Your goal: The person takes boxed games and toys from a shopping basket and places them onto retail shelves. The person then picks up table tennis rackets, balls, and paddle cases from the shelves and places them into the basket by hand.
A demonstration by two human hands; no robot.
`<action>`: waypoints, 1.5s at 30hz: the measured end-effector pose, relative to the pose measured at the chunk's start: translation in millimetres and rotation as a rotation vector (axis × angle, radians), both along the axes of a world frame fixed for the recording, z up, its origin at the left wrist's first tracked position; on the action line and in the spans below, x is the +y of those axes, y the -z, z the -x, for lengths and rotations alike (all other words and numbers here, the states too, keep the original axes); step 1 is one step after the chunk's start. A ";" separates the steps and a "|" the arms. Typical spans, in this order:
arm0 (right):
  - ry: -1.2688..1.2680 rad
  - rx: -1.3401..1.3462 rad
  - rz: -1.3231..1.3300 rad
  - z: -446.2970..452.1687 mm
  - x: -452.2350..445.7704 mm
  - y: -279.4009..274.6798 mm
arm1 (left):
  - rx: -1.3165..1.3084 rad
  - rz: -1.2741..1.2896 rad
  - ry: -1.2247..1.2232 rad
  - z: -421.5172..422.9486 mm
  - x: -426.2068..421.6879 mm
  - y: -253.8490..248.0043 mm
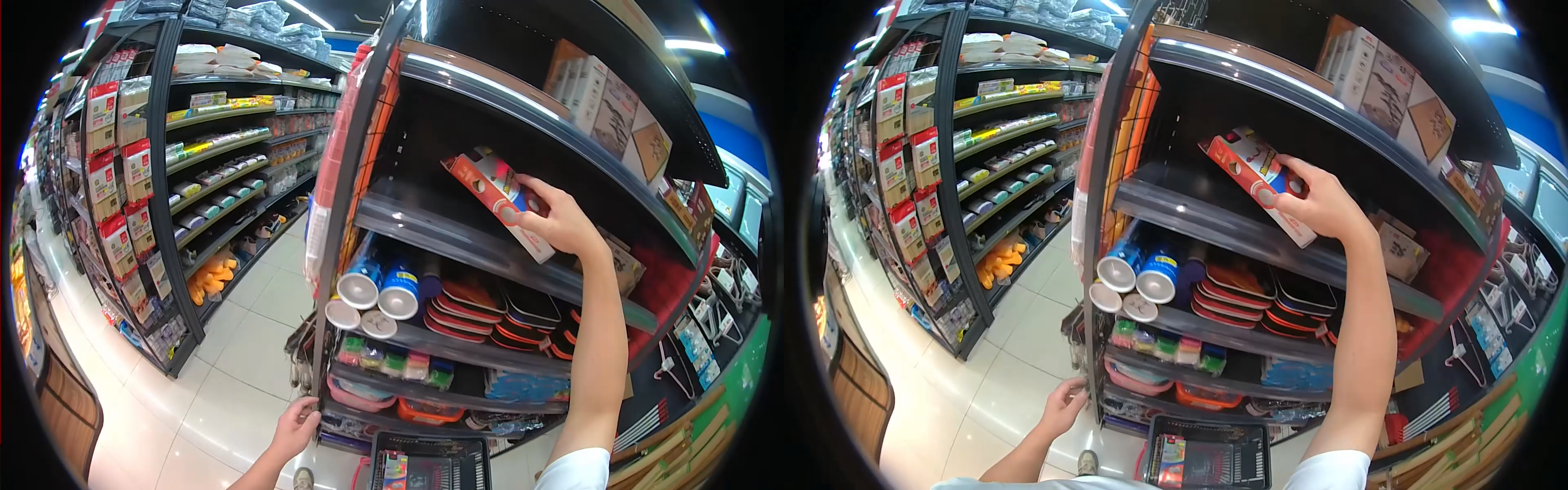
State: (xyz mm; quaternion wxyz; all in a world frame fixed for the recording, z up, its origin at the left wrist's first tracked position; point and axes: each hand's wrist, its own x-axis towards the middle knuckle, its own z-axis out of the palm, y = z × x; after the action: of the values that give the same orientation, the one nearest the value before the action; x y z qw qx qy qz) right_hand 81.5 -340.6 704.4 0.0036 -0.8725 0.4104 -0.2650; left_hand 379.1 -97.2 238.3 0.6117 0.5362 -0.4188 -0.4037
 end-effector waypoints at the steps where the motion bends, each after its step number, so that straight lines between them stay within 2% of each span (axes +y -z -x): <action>1: -0.010 0.030 0.026 -11.4 -19.5 -1.8 | -0.071 0.066 -0.001 -9.4 -12.5 -1.0; 5: 0.029 0.146 -0.058 -56.4 -90.1 4.7 | -0.097 0.221 -0.002 -33.6 -52.9 -16.7; 9: 0.026 0.270 -0.076 -99.2 -118.4 10.5 | -0.134 0.256 0.047 -56.3 -72.6 -12.8; 12: 0.126 0.297 -0.218 -115.4 -137.7 13.1 | -0.082 0.170 0.069 -66.1 -74.3 3.7; 15: 0.071 0.385 -0.121 -119.6 -162.9 19.7 | -0.065 0.084 0.107 -74.4 -74.9 42.0; 19: 0.028 0.472 -0.017 -132.7 -194.3 26.0 | -0.033 -0.058 0.172 -80.6 -70.6 55.0; 22: 0.124 0.529 0.038 -142.3 -215.1 32.8 | -0.060 -0.105 0.250 -88.2 -73.1 56.6; 25: 0.236 0.562 0.199 -146.8 -219.1 42.3 | -0.077 -0.123 0.321 -97.2 -77.2 57.1; 28: 0.356 0.649 0.229 -170.7 -184.6 28.4 | -0.095 -0.127 0.338 -100.9 -78.3 61.6; 31: 0.408 0.627 0.274 -171.6 -216.7 32.0 | -0.126 -0.079 0.312 -100.1 -77.4 64.6; 34: 0.329 0.490 0.220 -171.5 -227.5 40.2 | -0.131 -0.074 0.304 -98.5 -72.1 73.4; 37: 0.307 0.243 -0.073 -174.0 -212.1 35.8 | -0.090 -0.155 0.322 -98.1 -60.1 82.7; 40: 0.230 0.256 0.208 -155.5 -210.6 40.9 | -0.066 -0.124 0.295 -91.0 -48.2 96.3; 43: 0.123 0.241 0.105 -139.9 -212.5 22.8 | -0.120 -0.082 0.279 -85.9 -38.9 94.5; 45: 0.057 0.139 0.301 -134.6 -163.1 21.2 | -0.189 -0.120 0.303 -84.2 -31.8 79.1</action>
State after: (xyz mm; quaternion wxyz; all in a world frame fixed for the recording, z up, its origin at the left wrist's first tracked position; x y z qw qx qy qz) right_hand 216.1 -503.8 683.2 -0.1631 -0.8676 0.3897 -0.2624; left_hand 463.3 -129.0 159.2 0.4685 0.5381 -0.5255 -0.4634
